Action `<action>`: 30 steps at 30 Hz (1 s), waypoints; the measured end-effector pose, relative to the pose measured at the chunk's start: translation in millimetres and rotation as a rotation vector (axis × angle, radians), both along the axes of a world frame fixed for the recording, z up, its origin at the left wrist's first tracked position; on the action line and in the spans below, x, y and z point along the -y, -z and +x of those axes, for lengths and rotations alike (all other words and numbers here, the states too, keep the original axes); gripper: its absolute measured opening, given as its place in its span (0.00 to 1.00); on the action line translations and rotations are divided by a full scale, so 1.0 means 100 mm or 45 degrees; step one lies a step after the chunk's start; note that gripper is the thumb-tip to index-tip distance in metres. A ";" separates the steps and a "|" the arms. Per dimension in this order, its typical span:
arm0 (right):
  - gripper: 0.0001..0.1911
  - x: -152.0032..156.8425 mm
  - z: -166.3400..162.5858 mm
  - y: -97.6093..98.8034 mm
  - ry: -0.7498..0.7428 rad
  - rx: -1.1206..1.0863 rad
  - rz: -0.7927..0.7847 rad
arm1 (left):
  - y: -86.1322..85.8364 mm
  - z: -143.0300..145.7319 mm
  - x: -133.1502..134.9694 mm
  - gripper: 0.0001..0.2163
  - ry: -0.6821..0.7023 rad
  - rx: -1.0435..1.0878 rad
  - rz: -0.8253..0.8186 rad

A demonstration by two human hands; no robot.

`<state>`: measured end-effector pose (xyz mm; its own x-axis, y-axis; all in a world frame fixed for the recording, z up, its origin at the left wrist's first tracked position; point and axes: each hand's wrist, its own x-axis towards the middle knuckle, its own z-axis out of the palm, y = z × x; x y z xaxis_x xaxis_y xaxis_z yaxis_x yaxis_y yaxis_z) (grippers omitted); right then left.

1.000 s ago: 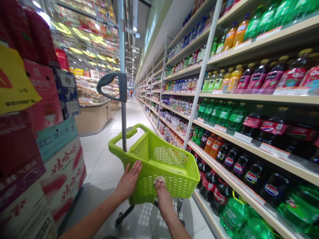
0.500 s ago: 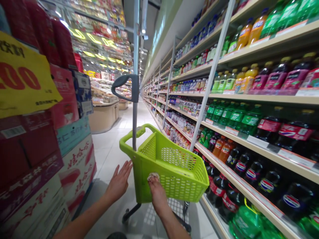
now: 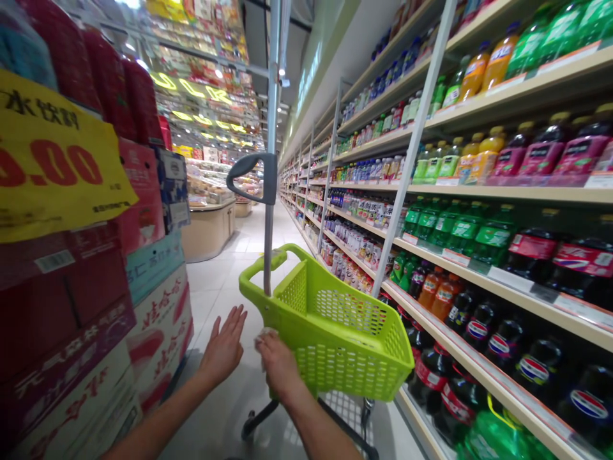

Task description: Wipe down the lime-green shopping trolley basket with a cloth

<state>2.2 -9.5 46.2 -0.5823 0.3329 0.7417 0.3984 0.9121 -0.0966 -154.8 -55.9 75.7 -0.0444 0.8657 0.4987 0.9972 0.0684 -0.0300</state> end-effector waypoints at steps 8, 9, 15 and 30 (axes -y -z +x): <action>0.25 -0.35 -0.12 -0.50 0.234 -0.203 -0.167 | -0.50 0.20 -0.29 0.28 0.116 -0.088 0.259; 0.25 -0.40 -0.01 -0.41 0.260 -0.177 -0.219 | -0.50 0.25 -0.31 0.28 0.176 -0.108 0.265; 0.23 -0.49 1.22 0.14 0.609 -0.172 -0.510 | -0.35 0.50 -0.36 0.28 0.334 -0.156 0.124; 0.23 -0.56 2.19 0.49 0.832 -0.245 -0.444 | -0.14 0.62 -0.37 0.28 0.203 -0.172 0.032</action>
<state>221.5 46.4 -2.5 -0.0580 0.7986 0.5991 0.7935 0.4011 -0.4578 -92.5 -19.2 89.9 0.1608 0.8437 0.5122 0.9825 -0.0876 -0.1642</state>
